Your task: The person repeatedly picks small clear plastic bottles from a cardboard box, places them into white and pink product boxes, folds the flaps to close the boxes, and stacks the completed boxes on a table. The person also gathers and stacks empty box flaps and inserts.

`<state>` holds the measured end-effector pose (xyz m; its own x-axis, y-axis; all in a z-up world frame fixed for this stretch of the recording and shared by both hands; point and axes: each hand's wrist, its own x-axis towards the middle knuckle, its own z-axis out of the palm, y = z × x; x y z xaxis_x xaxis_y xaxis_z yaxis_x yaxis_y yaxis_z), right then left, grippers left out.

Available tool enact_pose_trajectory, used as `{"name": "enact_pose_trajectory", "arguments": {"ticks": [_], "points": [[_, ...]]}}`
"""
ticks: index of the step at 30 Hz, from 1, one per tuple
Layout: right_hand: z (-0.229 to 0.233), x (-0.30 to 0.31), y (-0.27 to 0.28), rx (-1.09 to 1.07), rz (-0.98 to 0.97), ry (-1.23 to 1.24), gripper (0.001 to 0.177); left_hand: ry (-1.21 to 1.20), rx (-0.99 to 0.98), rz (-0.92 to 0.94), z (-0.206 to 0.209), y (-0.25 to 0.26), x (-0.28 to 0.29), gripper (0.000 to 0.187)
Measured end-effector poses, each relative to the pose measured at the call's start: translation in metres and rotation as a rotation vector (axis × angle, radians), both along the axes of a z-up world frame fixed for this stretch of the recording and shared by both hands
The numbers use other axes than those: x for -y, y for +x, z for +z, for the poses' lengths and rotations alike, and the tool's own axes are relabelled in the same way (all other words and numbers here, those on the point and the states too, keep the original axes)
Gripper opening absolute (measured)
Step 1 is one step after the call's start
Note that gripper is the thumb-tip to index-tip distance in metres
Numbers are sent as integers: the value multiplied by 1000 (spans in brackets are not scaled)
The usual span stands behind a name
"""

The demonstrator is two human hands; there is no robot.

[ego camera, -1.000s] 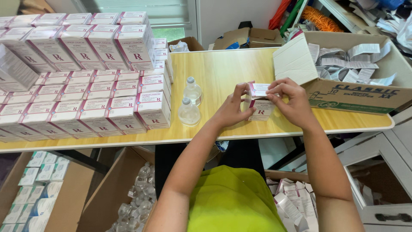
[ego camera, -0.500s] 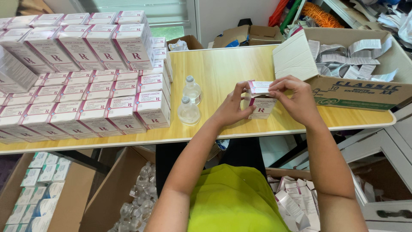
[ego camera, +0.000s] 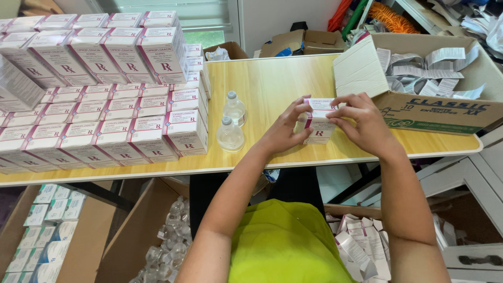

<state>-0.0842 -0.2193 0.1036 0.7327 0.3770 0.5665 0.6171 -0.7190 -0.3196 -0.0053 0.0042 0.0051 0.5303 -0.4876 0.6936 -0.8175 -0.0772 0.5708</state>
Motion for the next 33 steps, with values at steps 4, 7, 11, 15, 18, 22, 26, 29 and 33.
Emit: {"name": "enact_pose_trajectory", "arguments": {"ticks": [4, 7, 11, 15, 18, 22, 26, 29, 33], "points": [[-17, 4, -8, 97, -46, -92, 18, 33, 35, -13, -3, -4, -1, 49], [-51, 4, -3, 119, -86, -10, 24, 100, -70, 15, -13, -2, 2, 54], [-81, 9, 20, -191, 135, 371, 52, 75, 79, 46, -13, 2, 7, 59], [-69, 20, 17, -290, 213, 468, 59, -6, 161, 16, 11, -15, 3, 57], [-26, 4, 7, -164, 342, 460, 63, -52, 285, 46, 47, -38, -23, 61], [36, -70, 8, -62, 477, 401, 59, -75, 398, 206, 92, -51, -99, 69], [80, -190, 26, 19, 463, 284, 62, -13, 507, 528, 119, -53, -229, 79], [97, -281, 48, 45, 455, 166, 58, -2, 249, 794, 124, -49, -347, 72], [95, -398, 82, -16, 505, 194, 58, 55, 221, 1192, 119, -37, -484, 52]]}}
